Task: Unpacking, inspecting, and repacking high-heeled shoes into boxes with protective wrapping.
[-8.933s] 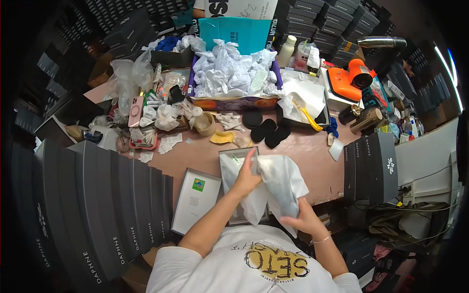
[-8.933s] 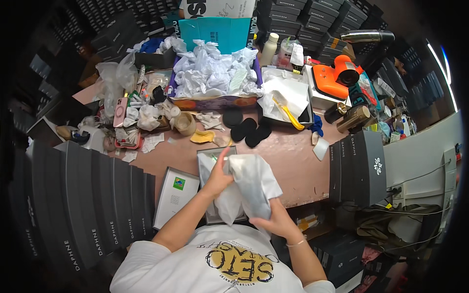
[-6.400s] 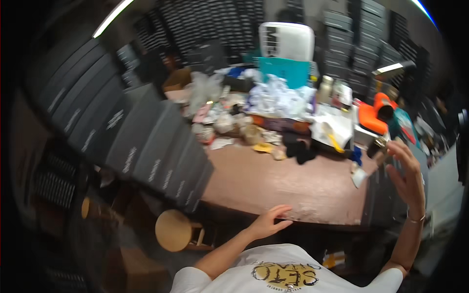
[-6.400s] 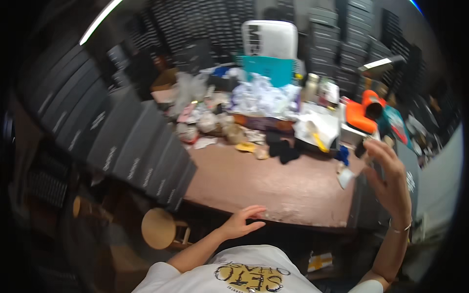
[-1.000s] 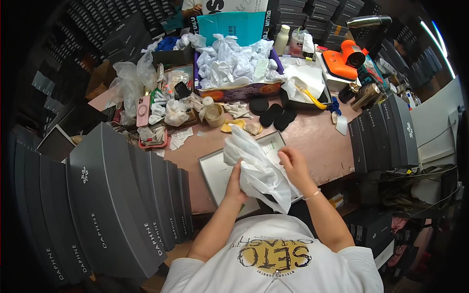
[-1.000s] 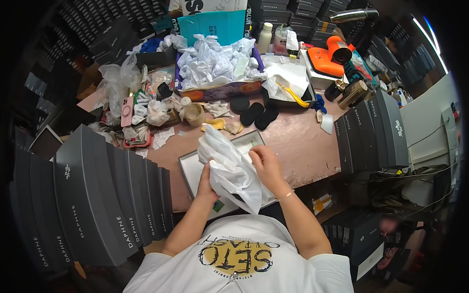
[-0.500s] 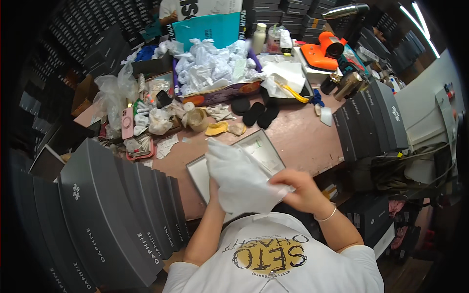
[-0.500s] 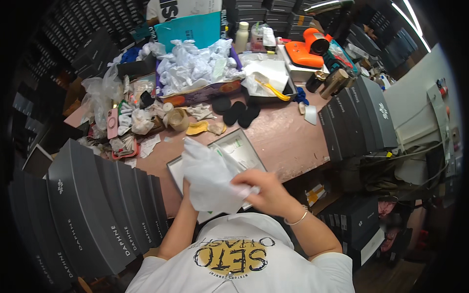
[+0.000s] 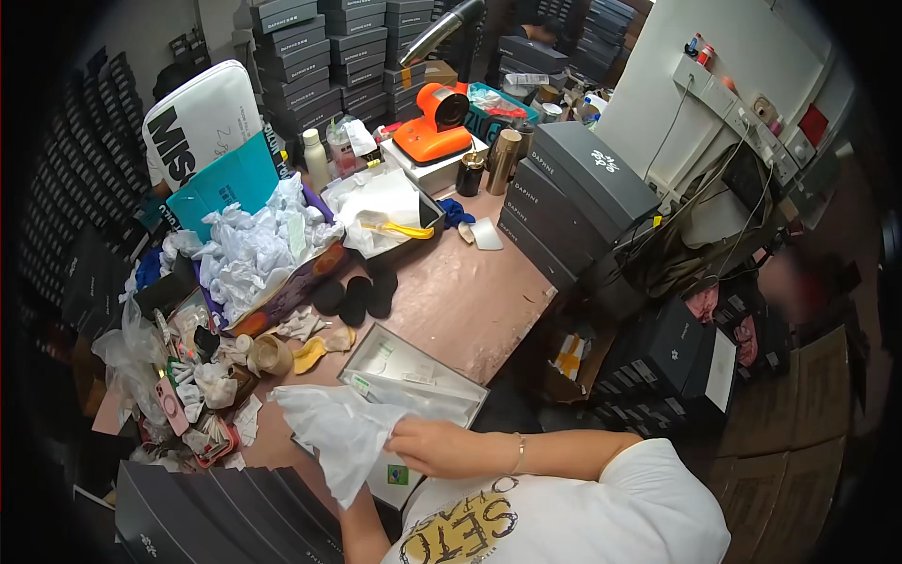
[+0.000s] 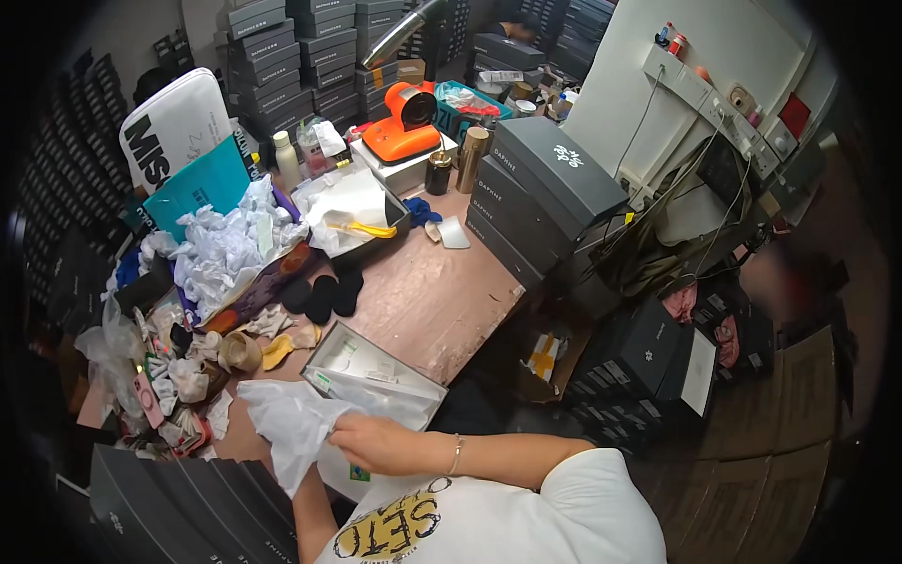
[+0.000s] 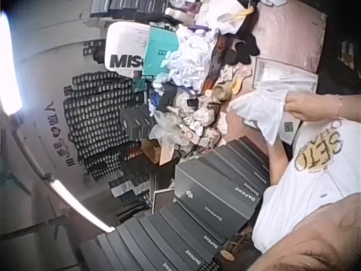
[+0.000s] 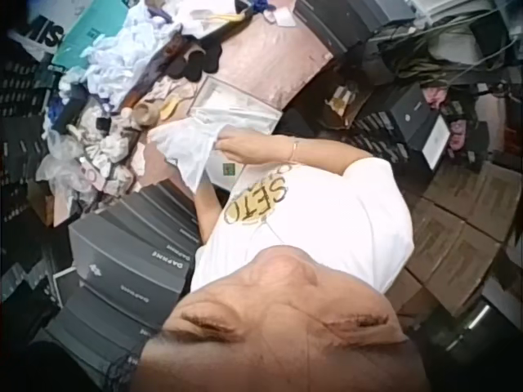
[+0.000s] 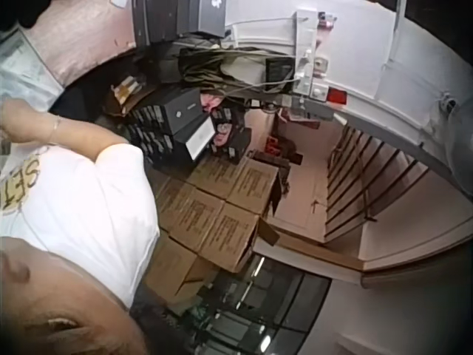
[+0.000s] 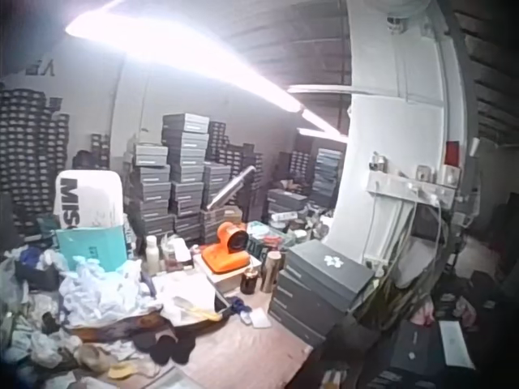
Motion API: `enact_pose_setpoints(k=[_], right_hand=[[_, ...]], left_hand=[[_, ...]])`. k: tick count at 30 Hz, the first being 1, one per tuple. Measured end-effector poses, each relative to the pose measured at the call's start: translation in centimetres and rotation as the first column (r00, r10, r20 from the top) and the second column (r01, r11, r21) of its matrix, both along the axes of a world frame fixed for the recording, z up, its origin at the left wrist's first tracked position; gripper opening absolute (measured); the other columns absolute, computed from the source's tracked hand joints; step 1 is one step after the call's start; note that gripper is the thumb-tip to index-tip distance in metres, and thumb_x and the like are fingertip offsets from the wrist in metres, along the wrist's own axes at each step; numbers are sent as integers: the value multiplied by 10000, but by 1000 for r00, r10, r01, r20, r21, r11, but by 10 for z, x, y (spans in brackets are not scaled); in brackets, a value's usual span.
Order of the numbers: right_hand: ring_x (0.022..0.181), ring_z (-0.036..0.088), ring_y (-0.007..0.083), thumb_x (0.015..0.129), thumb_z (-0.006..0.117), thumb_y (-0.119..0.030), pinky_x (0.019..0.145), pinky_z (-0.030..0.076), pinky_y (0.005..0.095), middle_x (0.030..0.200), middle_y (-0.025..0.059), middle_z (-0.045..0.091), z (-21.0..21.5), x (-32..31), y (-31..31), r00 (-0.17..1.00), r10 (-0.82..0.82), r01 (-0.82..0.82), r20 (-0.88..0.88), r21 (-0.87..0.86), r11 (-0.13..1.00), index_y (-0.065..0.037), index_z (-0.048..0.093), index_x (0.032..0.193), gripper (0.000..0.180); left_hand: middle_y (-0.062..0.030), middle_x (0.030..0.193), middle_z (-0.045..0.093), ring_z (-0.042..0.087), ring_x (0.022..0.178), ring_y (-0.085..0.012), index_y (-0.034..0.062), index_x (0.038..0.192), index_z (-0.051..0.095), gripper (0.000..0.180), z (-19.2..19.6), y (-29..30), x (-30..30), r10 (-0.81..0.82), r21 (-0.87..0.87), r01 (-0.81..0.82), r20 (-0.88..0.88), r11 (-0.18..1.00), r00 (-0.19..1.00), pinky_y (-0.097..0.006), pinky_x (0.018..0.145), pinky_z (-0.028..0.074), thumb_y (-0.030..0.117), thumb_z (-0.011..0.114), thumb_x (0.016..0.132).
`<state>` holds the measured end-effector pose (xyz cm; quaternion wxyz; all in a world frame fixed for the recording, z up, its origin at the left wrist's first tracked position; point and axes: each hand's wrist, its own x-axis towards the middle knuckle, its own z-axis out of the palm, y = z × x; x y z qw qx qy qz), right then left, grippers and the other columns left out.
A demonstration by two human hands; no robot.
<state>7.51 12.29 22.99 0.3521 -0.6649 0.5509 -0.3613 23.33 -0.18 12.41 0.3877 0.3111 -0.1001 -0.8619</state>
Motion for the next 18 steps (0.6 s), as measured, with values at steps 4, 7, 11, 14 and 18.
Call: enact_pose_setpoints(k=[4,7,11,14,18], right_hand=[[1055,541,345,855,570,-118,902,450,390,1161,188,557,-59,-7,-26,996,-86,90,37,-149,985,-65,550,1179,329],[990,565,310,824,596,-172,865,461,372,1076,149,596,-71,-1,-43,989,-148,134,-30,-273,953,-103,609,1099,284],[764,574,246,740,707,-123,702,470,345,846,72,610,-92,-21,-35,997,-71,51,-40,-369,928,-119,630,794,94],[1144,520,283,744,783,-229,1000,399,344,1227,133,577,-98,-31,-20,984,-41,38,-172,-23,999,-92,597,1213,523],[1099,552,303,737,763,-212,937,442,369,1151,111,611,-58,-37,-18,988,-72,34,136,264,964,-89,614,1146,453]], left_hand=[[-134,1279,536,535,1151,-331,64,1301,464,490,5,2,-24,110,52,-110,8,993,994,-462,1014,436,417,351,982],[-98,1329,478,466,1226,-289,97,1356,379,556,-12,18,-32,161,-153,-132,194,979,968,-478,1046,376,481,439,958],[-69,1253,506,394,1263,-274,88,1275,445,485,7,5,-13,262,249,-295,156,923,952,-534,1044,347,435,518,943],[-87,1252,526,436,1238,-268,57,1245,497,403,-33,-15,2,134,47,-140,118,989,984,-495,1034,371,352,483,972],[-113,1266,560,530,1164,-266,7,1232,529,357,-65,-70,6,356,-146,-338,127,930,926,-410,1010,423,242,443,978]])
